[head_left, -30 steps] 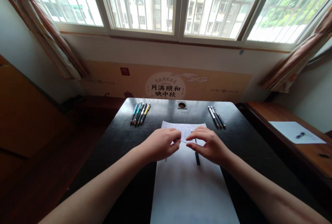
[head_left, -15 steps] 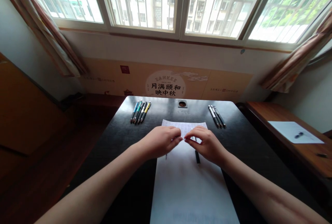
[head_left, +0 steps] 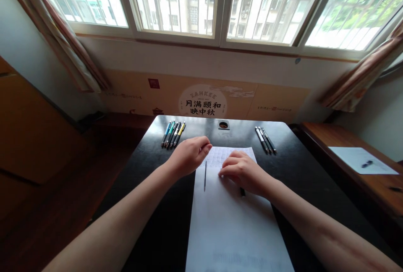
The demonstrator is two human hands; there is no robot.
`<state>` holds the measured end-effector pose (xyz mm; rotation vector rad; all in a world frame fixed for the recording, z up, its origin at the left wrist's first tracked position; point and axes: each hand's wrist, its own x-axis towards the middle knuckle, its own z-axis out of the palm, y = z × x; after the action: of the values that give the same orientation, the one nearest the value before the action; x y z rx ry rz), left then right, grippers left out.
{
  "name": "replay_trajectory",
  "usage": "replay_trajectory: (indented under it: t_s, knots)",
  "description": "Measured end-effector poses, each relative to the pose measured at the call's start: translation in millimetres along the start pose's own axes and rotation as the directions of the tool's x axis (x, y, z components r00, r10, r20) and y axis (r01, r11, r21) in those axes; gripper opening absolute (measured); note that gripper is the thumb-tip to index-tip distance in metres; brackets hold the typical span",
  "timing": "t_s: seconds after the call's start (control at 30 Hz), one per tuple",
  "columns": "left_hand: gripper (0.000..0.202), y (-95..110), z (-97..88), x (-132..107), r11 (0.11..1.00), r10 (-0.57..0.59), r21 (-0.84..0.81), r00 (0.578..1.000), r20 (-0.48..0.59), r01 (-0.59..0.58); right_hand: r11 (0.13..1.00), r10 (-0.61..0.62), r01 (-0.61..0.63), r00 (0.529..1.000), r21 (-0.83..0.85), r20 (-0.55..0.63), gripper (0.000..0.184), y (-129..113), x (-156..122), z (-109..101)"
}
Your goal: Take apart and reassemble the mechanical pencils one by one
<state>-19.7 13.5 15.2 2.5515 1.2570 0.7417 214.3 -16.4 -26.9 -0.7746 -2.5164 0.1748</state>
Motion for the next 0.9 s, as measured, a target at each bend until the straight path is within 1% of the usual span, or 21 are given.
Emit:
replay_trajectory:
  t_s: [0.17,0.3,0.5,0.67,0.83,0.9]
  knots:
    - [0.025,-1.2,0.4,0.3,1.0,-0.004,0.005,1.0,-0.005,0.004,1.0,-0.003,0.003,1.0,-0.029,0.024,0.016,-3.9,0.9,0.5]
    - [0.025,-0.7,0.6,0.2,1.0,-0.011,0.003,1.0,-0.005,0.011,0.999,0.011,-0.011,1.0,-0.04,0.009,0.014,-4.5,1.0,1.9]
    - [0.024,-0.2,0.1,0.2,1.0,-0.009,-0.004,1.0,-0.001,0.009,0.999,0.035,-0.035,0.999,-0.009,-0.02,0.01,-1.9,0.1,-0.2]
    - [0.024,-1.0,-0.1,-0.3,1.0,-0.01,-0.012,1.0,-0.003,0.01,0.999,0.051,-0.051,0.999,-0.003,-0.016,0.011,1.2,-2.1,-4.5]
    - [0.026,0.0,-0.5,-0.3,1.0,-0.012,-0.018,1.0,0.004,0.012,0.998,0.063,-0.063,0.998,-0.003,-0.019,0.011,2.2,-3.3,-4.3]
    - [0.027,-0.3,-0.7,0.0,1.0,-0.016,-0.02,1.0,0.003,0.016,0.997,0.076,-0.077,0.996,-0.006,-0.055,0.01,2.0,-4.0,-5.4]
